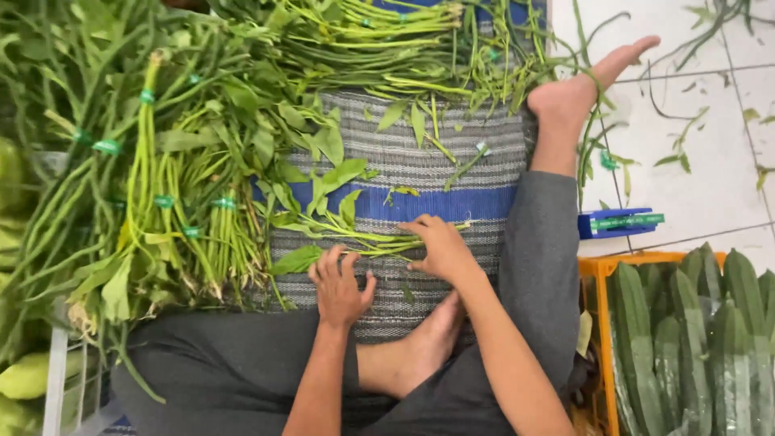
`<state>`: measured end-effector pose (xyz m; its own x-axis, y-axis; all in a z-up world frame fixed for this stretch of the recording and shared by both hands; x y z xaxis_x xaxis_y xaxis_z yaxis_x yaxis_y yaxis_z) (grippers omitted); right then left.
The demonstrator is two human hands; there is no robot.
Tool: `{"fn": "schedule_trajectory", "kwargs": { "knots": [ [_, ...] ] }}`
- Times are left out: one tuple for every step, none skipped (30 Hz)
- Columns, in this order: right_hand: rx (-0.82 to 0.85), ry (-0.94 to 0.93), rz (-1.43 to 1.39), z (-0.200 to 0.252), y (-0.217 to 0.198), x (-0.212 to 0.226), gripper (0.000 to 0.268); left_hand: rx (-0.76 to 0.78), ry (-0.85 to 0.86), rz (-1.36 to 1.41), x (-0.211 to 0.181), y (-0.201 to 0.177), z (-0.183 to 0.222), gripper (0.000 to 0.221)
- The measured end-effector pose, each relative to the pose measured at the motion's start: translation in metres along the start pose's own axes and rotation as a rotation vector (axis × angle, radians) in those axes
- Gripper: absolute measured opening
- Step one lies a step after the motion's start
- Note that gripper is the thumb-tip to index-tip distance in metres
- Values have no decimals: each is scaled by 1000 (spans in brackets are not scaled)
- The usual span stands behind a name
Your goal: Sorting and picking individual stems from a large pile of green leafy vegetables on a floor mat.
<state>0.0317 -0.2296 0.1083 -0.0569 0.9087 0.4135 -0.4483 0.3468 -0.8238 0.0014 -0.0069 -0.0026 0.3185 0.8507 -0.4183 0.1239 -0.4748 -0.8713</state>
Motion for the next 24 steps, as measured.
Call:
{"fn": "schedule_trajectory", "kwargs": {
  "knots": [
    [36,72,14,-4,-2,-8,70,-30,19,-1,-3,2,-5,53],
    [41,75,6,-8,6,-16,70,-20,20,-3,-6,-1,-8,53],
    [26,44,16,-12,14,-23,55,17,93,-60,-9,-4,-12,57],
    [11,18,25,-16,22,-30,39,57,171,-115,-12,-7,-15,62],
    [16,27,15,-15,25,-24,39,70,175,-114,-10,-5,-21,62],
    [41,33,23,-16,24,-19,36,114,201,-91,-10,-3,-27,56],
    [66,39,30,-17,24,-12,33,157,226,-67,-8,-3,-33,50],
    [62,23,36,-17,14,-5,33,143,218,-76,0,11,-34,50],
    [68,42,31,-18,4,2,40,144,217,-118,9,25,-35,46],
    [86,71,18,-10,-1,11,46,160,214,-154,17,36,-28,44],
    [92,63,18,-10,-9,16,46,161,205,-158,8,21,-25,44],
    [89,40,-1,-10,-18,19,59,152,153,-194,-2,6,-26,46],
    [86,17,-21,-10,-29,23,72,144,101,-230,-12,-9,-27,49],
    [77,21,-11,-10,-37,25,72,133,106,-224,-18,-7,-17,49],
    [41,22,-126,-10,-45,26,71,74,11,-184,-23,-6,-8,52],
    [15,25,-245,-7,-51,30,69,27,-89,-145,-28,-8,7,56],
    [15,30,-240,-7,-49,21,69,28,-89,-137,-29,0,21,56],
    [-106,-65,-342,-13,-52,12,60,6,-212,-135,-25,10,28,62],
    [-228,-161,-444,-19,-54,4,52,-17,-336,-131,-22,20,35,67],
    [-224,-157,-442,-34,-63,-5,52,-13,-338,-128,-18,24,34,67],
    [-286,-153,-432,-50,-73,-14,41,-11,-367,-198,-14,29,31,68],
    [-354,-154,-418,-71,-86,-23,31,-17,-395,-269,-7,36,23,71],
    [-355,-156,-413,-96,-94,-40,31,-21,-397,-265,-11,28,22,71],
    [-445,-241,-314,-121,-105,-58,23,31,-421,-276,-15,22,19,69]
  ]
}}
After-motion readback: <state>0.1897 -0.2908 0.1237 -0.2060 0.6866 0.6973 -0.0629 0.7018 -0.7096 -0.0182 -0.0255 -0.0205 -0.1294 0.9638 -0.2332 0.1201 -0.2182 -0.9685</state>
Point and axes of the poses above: each hand's wrist, its own z-axis away from the middle knuckle, its own y-axis out of the palm, x = y × z, the point moved 1 cm from there along -z, towards the middle knuckle, and after that the axes turned 7 degrees about -y, right-handed, at the moved point
